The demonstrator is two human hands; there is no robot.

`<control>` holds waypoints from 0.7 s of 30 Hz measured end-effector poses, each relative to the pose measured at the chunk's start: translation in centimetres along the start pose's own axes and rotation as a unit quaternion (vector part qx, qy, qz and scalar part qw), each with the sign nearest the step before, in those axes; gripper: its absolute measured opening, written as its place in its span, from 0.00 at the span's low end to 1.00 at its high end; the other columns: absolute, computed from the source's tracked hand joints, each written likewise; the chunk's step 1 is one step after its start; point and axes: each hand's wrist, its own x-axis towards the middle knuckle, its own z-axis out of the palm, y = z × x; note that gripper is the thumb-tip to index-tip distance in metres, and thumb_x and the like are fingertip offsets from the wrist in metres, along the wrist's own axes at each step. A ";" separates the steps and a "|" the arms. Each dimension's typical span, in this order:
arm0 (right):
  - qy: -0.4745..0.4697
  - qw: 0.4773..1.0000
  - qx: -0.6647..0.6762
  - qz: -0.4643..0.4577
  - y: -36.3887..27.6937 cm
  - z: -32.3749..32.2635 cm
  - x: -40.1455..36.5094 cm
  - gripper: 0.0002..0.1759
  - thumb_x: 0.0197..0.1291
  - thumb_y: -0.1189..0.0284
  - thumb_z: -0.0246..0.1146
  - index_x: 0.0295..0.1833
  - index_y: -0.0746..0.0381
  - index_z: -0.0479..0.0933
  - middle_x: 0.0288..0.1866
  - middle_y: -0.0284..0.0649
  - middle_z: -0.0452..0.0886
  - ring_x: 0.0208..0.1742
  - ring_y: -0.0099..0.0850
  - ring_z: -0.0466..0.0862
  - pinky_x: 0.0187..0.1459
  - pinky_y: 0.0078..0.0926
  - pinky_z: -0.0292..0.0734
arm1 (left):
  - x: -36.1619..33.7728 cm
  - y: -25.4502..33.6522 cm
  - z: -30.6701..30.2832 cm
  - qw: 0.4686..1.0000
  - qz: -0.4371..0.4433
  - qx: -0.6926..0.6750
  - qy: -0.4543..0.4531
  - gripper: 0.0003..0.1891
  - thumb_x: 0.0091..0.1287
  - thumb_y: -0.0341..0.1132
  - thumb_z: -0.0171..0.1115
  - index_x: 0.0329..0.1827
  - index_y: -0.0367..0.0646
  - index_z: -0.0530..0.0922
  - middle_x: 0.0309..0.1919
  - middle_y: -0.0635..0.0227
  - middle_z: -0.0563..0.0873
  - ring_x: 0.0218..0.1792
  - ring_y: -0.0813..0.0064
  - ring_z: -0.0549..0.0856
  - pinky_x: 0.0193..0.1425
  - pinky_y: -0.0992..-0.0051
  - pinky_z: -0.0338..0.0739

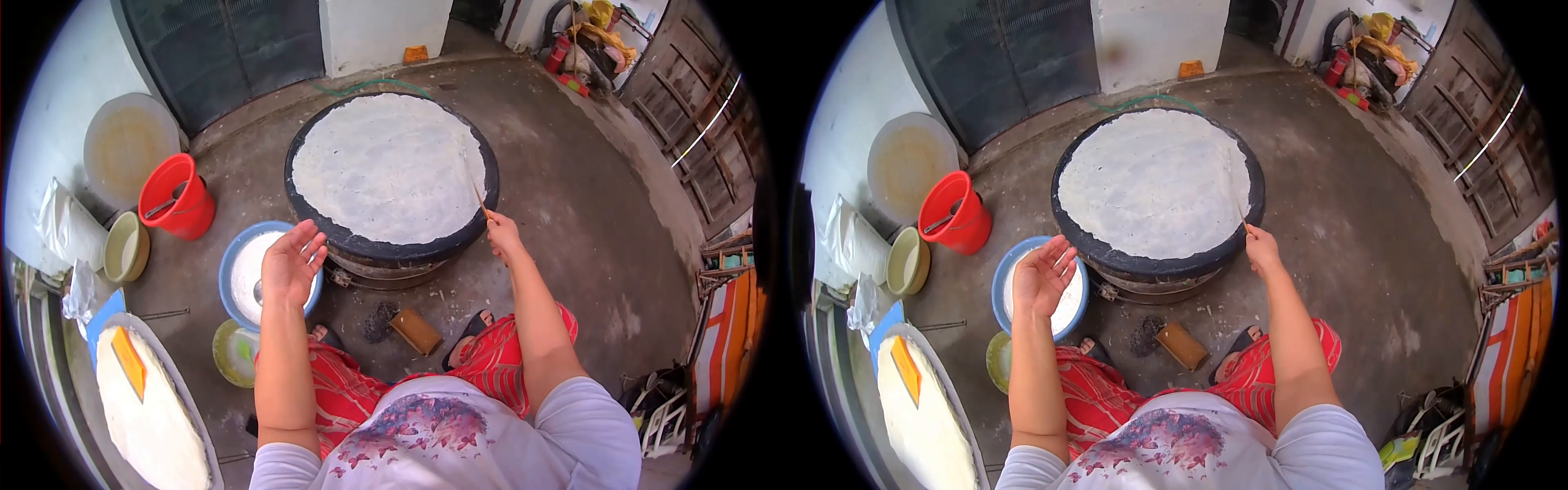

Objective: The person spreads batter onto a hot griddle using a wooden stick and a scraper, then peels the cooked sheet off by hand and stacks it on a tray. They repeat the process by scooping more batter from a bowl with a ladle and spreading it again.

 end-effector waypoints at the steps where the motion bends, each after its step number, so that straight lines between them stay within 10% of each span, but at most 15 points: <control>1: 0.002 1.000 0.000 -0.001 0.1 -0.2 -0.1 0.19 0.62 0.71 0.47 0.57 0.53 0.73 0.16 0.31 0.65 0.10 0.20 0.60 0.10 0.21 0.56 | -0.1 0.1 0.0 1.000 0.003 0.005 -0.001 0.16 0.61 0.31 0.51 0.49 0.32 0.72 0.44 0.60 0.77 0.44 0.66 0.78 0.47 0.70 0.74; 9: -0.049 0.986 0.162 -0.001 2.8 -4.2 -2.1 0.20 0.65 0.70 0.44 0.62 0.51 0.67 0.24 0.34 0.71 0.13 0.18 0.61 0.12 0.18 0.56 | -0.1 0.1 -0.2 1.000 0.006 0.005 -0.005 0.16 0.60 0.31 0.50 0.50 0.32 0.72 0.45 0.60 0.77 0.45 0.66 0.78 0.48 0.70 0.74; 21: -0.028 0.998 0.034 -0.045 5.1 -1.0 -2.3 0.19 0.65 0.69 0.47 0.62 0.49 0.68 0.20 0.30 0.68 0.10 0.18 0.59 0.09 0.18 0.52 | -0.3 -0.4 -0.8 1.000 0.000 0.007 -0.015 0.17 0.61 0.33 0.52 0.50 0.31 0.72 0.45 0.60 0.75 0.45 0.67 0.77 0.47 0.70 0.73</control>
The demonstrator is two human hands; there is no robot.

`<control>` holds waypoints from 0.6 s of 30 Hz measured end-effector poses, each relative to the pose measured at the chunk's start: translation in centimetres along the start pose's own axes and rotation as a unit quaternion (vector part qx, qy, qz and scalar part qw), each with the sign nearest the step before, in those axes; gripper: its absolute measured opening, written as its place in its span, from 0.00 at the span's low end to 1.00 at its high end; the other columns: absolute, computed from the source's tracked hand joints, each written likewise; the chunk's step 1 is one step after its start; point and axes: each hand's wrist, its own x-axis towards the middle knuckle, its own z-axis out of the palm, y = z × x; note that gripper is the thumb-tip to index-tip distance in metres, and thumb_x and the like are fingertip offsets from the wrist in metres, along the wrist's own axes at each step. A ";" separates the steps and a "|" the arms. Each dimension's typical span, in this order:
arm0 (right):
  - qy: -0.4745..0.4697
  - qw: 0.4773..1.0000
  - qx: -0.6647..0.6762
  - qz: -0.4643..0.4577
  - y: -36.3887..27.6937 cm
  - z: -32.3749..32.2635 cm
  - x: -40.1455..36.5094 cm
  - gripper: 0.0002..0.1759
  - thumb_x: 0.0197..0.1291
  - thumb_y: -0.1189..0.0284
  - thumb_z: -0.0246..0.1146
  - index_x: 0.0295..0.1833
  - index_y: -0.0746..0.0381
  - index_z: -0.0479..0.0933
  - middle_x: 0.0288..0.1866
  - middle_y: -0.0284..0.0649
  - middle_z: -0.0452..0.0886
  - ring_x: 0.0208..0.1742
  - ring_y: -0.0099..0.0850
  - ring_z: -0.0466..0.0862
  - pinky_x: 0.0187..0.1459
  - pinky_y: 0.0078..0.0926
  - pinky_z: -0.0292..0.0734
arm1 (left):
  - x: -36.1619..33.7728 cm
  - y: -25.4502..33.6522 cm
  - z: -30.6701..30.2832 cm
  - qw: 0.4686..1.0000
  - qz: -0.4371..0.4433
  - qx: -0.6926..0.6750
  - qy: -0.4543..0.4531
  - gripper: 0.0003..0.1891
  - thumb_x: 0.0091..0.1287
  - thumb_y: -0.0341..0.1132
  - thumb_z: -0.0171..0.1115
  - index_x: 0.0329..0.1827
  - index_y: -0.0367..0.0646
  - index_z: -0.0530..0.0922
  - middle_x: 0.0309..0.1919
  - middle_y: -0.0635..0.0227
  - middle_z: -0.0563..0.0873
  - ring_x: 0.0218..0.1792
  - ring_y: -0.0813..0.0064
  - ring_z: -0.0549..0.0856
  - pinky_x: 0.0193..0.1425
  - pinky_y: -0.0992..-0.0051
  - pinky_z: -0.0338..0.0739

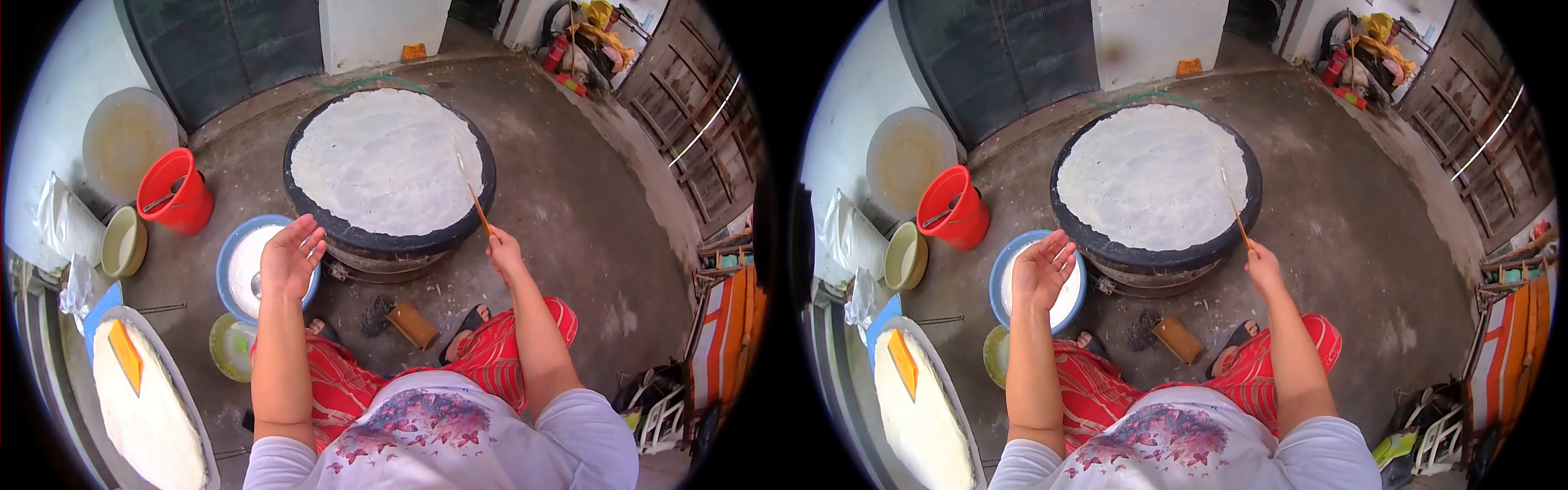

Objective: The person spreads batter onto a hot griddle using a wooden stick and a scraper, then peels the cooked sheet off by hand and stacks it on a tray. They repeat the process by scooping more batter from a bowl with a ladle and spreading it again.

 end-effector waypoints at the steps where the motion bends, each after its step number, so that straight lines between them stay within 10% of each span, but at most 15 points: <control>1: 0.000 1.000 0.000 0.001 -0.4 0.4 0.2 0.19 0.65 0.69 0.47 0.62 0.49 0.68 0.20 0.30 0.68 0.10 0.18 0.59 0.09 0.18 0.52 | -0.1 0.0 0.1 1.000 -0.001 0.001 0.000 0.17 0.61 0.33 0.52 0.50 0.31 0.72 0.45 0.60 0.75 0.45 0.67 0.77 0.47 0.70 0.73; 18: 0.002 0.996 -0.084 -0.037 -1.2 0.4 -1.3 0.19 0.64 0.71 0.47 0.60 0.53 0.70 0.19 0.30 0.68 0.11 0.18 0.61 0.10 0.18 0.56 | -0.2 0.0 0.1 1.000 0.004 -0.005 0.000 0.17 0.61 0.32 0.53 0.50 0.31 0.71 0.45 0.60 0.75 0.44 0.67 0.76 0.47 0.71 0.73</control>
